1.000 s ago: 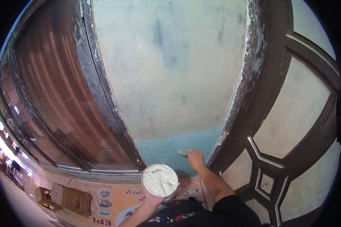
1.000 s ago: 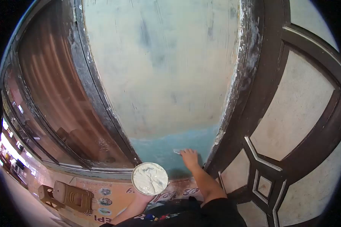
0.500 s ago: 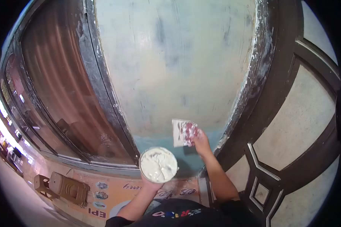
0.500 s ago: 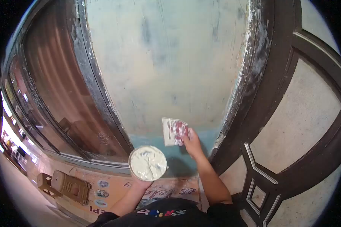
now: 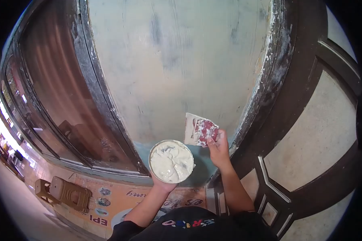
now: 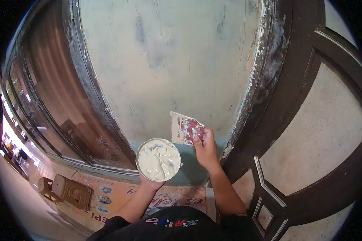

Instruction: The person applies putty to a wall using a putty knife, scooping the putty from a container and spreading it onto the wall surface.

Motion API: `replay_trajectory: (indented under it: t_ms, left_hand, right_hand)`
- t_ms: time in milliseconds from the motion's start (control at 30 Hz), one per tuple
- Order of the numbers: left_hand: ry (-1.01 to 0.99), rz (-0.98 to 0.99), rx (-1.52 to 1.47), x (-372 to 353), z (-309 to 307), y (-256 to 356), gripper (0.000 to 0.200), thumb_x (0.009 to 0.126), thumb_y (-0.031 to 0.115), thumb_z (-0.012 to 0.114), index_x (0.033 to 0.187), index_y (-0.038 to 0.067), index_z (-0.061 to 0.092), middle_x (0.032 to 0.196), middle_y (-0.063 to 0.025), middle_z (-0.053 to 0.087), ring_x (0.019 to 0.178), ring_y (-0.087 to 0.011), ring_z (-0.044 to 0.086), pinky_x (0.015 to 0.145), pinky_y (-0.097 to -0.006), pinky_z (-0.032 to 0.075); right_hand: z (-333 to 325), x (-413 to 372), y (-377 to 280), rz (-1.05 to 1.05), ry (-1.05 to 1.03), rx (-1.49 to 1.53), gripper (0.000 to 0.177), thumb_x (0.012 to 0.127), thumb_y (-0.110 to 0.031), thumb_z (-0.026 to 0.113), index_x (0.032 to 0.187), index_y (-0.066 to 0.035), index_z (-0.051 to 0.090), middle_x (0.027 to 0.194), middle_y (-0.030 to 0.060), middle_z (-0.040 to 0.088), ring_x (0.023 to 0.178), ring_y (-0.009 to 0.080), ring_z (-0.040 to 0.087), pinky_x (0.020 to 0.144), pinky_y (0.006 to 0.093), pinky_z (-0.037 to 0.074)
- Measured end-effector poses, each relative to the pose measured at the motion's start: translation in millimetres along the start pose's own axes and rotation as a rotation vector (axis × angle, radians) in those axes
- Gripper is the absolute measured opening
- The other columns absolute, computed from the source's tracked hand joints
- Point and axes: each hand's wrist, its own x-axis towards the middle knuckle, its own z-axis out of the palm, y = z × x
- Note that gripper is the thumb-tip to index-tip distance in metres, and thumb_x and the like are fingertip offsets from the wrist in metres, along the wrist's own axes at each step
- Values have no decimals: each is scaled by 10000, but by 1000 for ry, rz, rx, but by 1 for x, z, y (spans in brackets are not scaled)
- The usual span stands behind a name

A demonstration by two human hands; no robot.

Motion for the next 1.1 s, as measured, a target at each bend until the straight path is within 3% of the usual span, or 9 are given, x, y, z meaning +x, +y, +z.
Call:
replay_trajectory:
  t_ms: [133, 200, 300, 400, 600, 700, 833, 1000, 1100]
  left_hand:
    - [-32, -2, -13, 7, 3, -7, 638, 956, 530, 380, 1446, 124, 426, 1490, -123, 438, 1356, -361, 427, 1133, -570, 322]
    - [10, 24, 1, 12, -4, -11, 627, 962, 515, 376, 1443, 117, 431, 1483, -124, 447, 1355, -359, 430, 1136, -555, 326]
    - [14, 47, -41, 20, -6, -16, 615, 966, 498, 370, 1439, 110, 439, 1472, -124, 462, 1348, -350, 441, 1139, -529, 331]
    - [29, 70, -43, 29, 0, -22, 611, 971, 502, 366, 1430, 109, 452, 1464, -119, 474, 1334, -338, 458, 1132, -515, 341]
    - [70, 134, -69, 41, -2, -36, 591, 974, 491, 342, 1405, 111, 481, 1429, -109, 510, 1310, -324, 485, 1110, -510, 372]
    - [146, 193, -50, 44, 3, -39, 579, 976, 492, 336, 1378, 112, 507, 1393, -103, 542, 1273, -313, 519, 1087, -494, 403]
    - [207, 220, -20, 48, 8, -30, 565, 979, 493, 334, 1354, 117, 526, 1358, -98, 568, 1233, -303, 550, 1059, -476, 435]
    - [166, 180, -17, 50, 3, -5, 575, 971, 510, 334, 1374, 143, 517, 1380, -81, 558, 1251, -306, 540, 1075, -478, 419]
    - [150, 166, -20, 48, -1, 11, 590, 966, 524, 338, 1385, 146, 510, 1396, -76, 549, 1264, -310, 531, 1084, -489, 406]
  right_hand:
    - [-17, 14, -32, -22, 48, 9, 382, 958, 39, 479, 1319, -21, 371, 1030, 78, 611, 917, 106, 577, 861, 259, 447]
    - [-28, 22, -35, -89, 53, -13, 308, 944, 32, 509, 1245, -25, 471, 961, 47, 610, 867, 89, 560, 798, 254, 453]
    - [-40, 25, -47, 62, -224, -227, 90, 903, -11, 571, 968, -1, 632, 863, 19, 618, 784, 75, 534, 716, 252, 459]
    - [-31, 28, -63, 60, -364, -460, 132, 881, -26, 587, 1003, -16, 637, 827, 41, 626, 768, 79, 550, 706, 248, 462]
    - [-1, 27, -31, 25, -417, -383, 162, 870, -53, 604, 1022, -9, 638, 783, 96, 664, 681, 123, 593, 653, 295, 496]
    - [11, 28, -33, 204, -443, -438, 155, 868, -59, 622, 1013, -12, 650, 825, 109, 683, 750, 109, 624, 697, 297, 511]
    - [11, 33, -2, 170, -449, -371, 136, 898, -49, 608, 1019, -3, 650, 885, 96, 691, 783, 105, 627, 724, 284, 511]
    - [23, 32, 18, 344, -284, 198, 353, 932, -20, 599, 1271, 7, 507, 1031, 69, 649, 854, 98, 602, 703, 246, 497]
    - [34, 34, 2, 448, -251, 231, 471, 934, -20, 588, 1366, -9, 400, 1040, 65, 653, 820, 94, 611, 645, 230, 488]
